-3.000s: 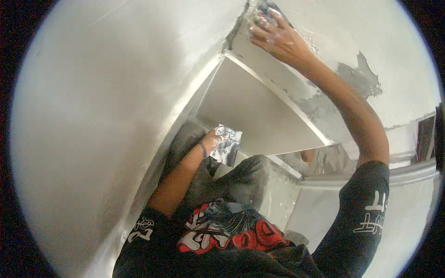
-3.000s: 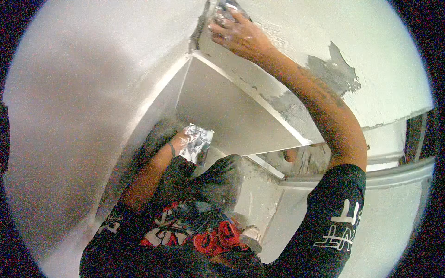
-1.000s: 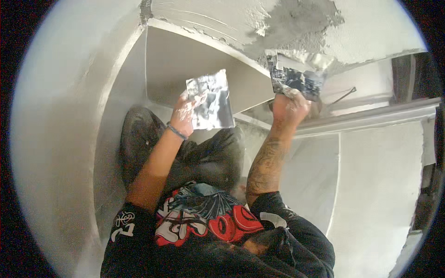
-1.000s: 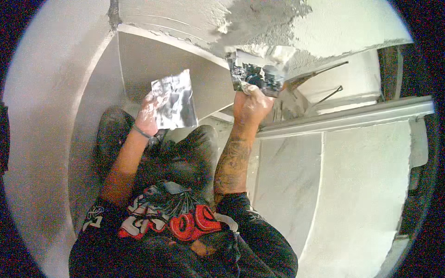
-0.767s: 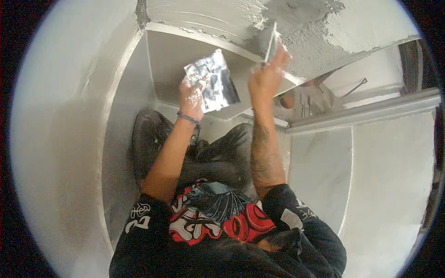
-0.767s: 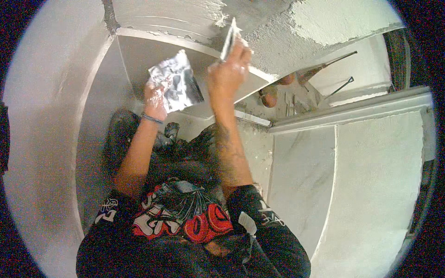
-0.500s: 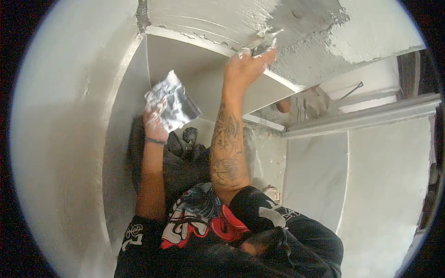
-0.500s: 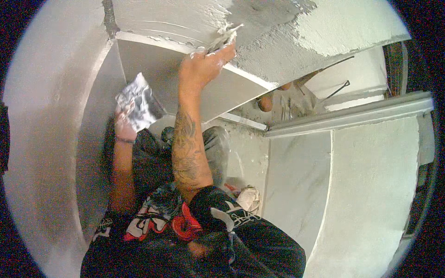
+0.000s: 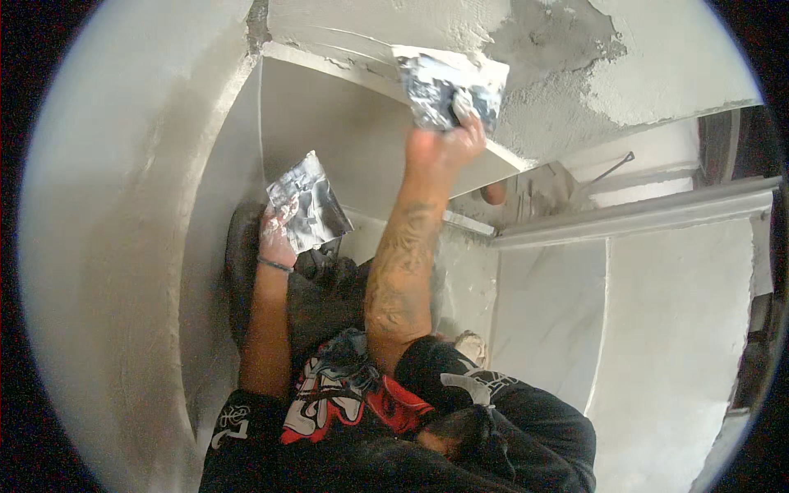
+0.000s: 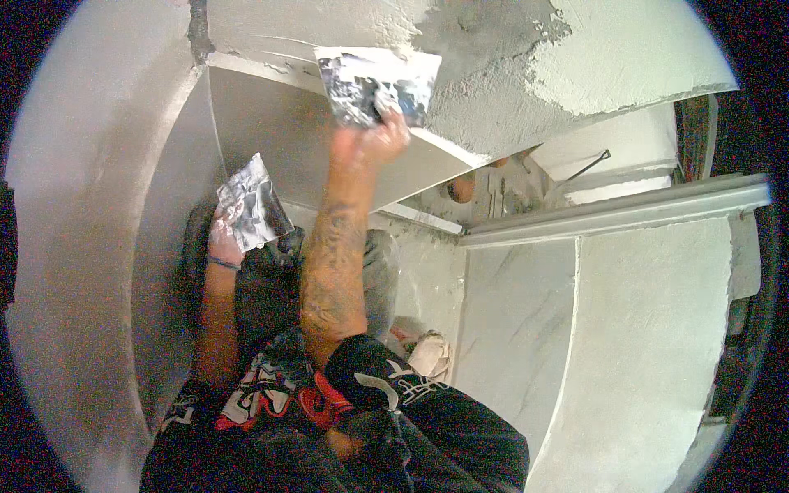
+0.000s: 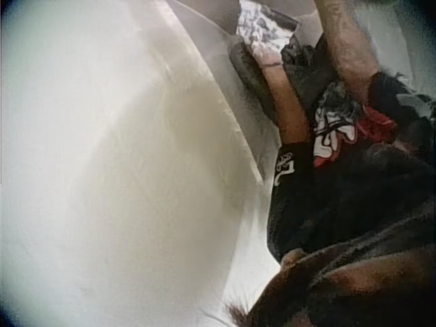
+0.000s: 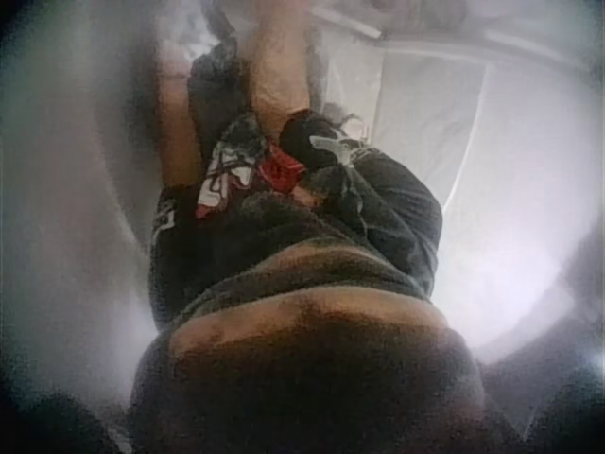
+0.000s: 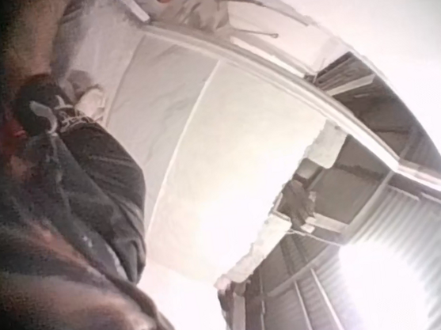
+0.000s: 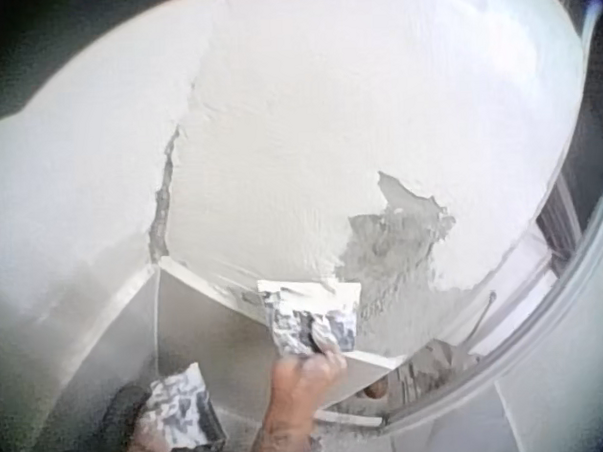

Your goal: Applying joint compound to a corner and wall surface using putty knives and a hawk.

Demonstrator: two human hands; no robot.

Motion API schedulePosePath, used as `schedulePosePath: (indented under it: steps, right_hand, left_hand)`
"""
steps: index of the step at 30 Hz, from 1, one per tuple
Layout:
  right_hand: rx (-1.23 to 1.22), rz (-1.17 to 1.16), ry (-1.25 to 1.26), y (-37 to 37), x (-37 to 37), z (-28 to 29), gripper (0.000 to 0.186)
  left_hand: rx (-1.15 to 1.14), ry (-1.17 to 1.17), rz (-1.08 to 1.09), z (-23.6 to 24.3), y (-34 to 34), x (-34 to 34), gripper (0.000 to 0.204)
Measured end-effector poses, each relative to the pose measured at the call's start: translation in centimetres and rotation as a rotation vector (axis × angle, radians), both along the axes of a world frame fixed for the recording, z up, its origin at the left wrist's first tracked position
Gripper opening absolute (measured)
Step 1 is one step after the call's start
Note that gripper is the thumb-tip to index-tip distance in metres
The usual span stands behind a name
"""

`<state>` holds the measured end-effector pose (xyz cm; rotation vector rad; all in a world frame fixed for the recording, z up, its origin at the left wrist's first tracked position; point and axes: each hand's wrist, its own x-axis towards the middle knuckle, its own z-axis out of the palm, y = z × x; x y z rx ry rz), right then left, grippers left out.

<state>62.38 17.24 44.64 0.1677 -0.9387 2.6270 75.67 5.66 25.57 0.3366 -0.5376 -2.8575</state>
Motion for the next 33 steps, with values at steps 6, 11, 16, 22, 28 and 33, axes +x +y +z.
schedulePosePath:
  steps: [6, 11, 16, 22, 28, 33]
  right_hand:
    - [-0.356, 0.543, 0.319, 5.4, 3.2, 1.4, 0.048]
    - [-0.002, 0.368, 0.315, 7.4, 5.9, -2.2, 0.052]
    - [0.868, 0.228, 0.236, 7.6, 12.0, -1.8, 0.058]
    - [1.748, 0.099, 0.667, 5.1, 13.8, -7.7, 0.061]
    - [1.864, 0.304, 0.347, 7.0, 12.1, -7.8, 0.069]
    - [1.749, 0.198, 0.528, 10.5, 8.6, -7.1, 0.067]
  left_hand:
    - [0.053, 0.024, -0.002, -0.6, -0.5, 1.1, 0.034]
    - [0.056, 0.135, -0.069, 1.5, -1.4, 1.1, 0.032]
    - [0.215, 0.222, -0.076, 6.5, -0.2, 2.5, 0.028]
    - [0.118, 0.134, -0.029, 7.4, -1.2, 2.8, 0.028]
    - [0.109, 0.145, -0.048, 6.4, -1.0, 2.5, 0.032]
    - [0.065, 0.132, -0.054, 7.3, -1.0, 3.0, 0.029]
